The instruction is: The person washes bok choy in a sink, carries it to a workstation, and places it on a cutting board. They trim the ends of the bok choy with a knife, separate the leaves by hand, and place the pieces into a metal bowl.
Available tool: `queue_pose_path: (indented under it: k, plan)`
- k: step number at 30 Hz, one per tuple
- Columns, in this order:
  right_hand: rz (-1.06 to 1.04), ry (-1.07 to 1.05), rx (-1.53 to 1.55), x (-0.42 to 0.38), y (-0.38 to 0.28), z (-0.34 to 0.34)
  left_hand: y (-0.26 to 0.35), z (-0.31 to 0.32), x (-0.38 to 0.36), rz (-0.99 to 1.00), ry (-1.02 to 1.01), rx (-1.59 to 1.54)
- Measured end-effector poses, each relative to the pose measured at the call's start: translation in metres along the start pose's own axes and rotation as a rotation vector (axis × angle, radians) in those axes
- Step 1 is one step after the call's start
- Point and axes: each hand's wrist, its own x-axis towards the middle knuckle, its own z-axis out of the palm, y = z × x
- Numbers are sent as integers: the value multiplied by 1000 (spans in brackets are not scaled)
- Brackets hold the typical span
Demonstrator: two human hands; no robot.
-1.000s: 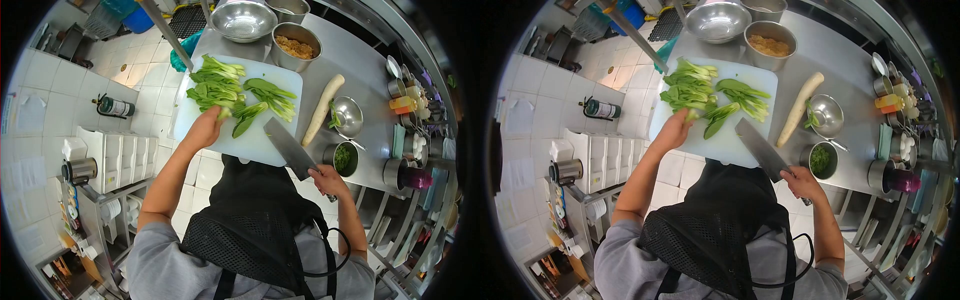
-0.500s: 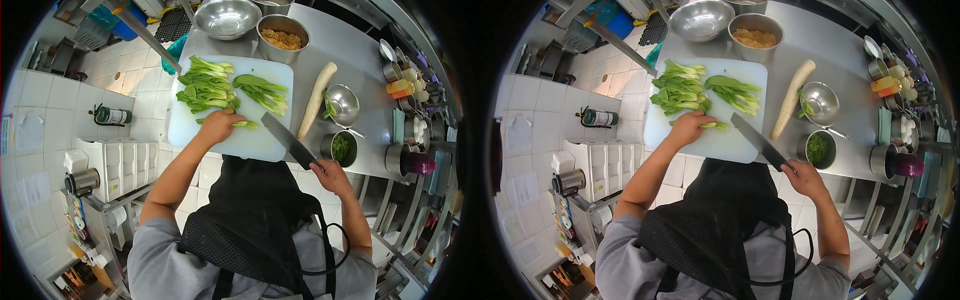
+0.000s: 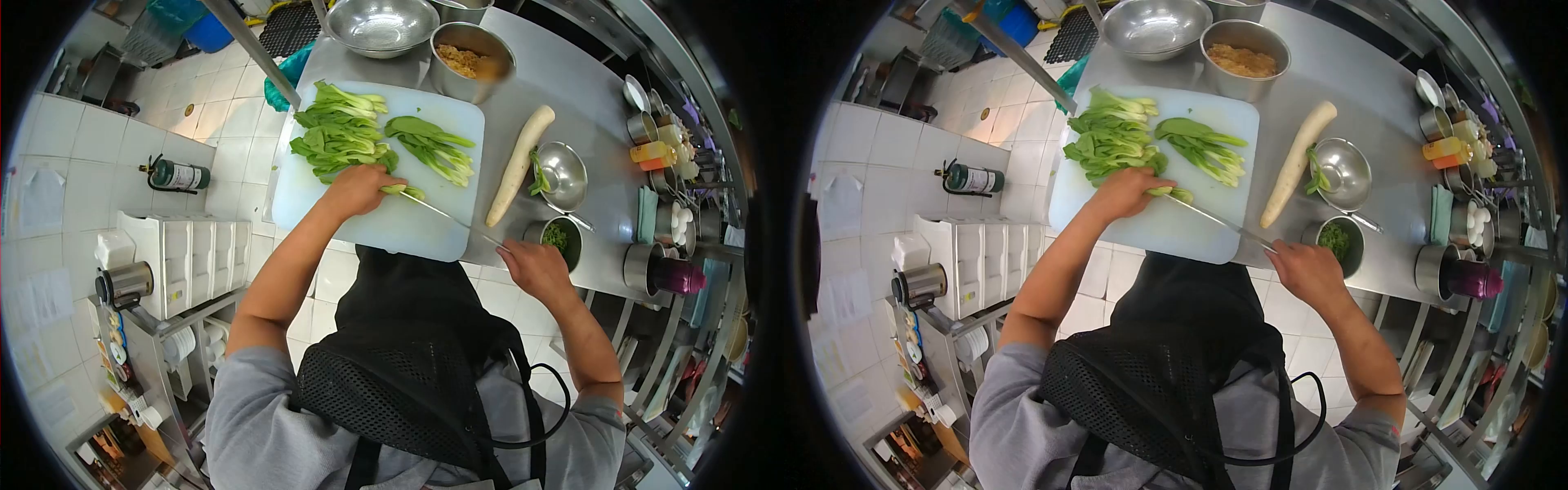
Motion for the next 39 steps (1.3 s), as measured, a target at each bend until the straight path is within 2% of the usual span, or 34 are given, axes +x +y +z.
queue_pose_path:
  k: [14,19,22,25,27,34,36,39]
  plan:
    - [23,-28,104,5,3,-6,-2,0,4,-22,-51,-12]
    - [57,-103,30,12,6,-1,-4,-1,4,-17,-66,-16]
    - [109,-183,106,23,3,1,-8,0,2,15,-74,-28]
    - [111,-203,212,32,6,-4,-11,6,2,6,-17,-123]
    - [116,-213,234,33,10,-4,-11,12,2,-20,90,-143]
    - [139,-275,302,10,25,-23,5,9,-5,-39,189,-129]
    - [161,-289,333,6,26,-23,12,9,-9,47,303,-39]
    - [159,-276,401,4,32,-17,19,23,-9,115,362,22]
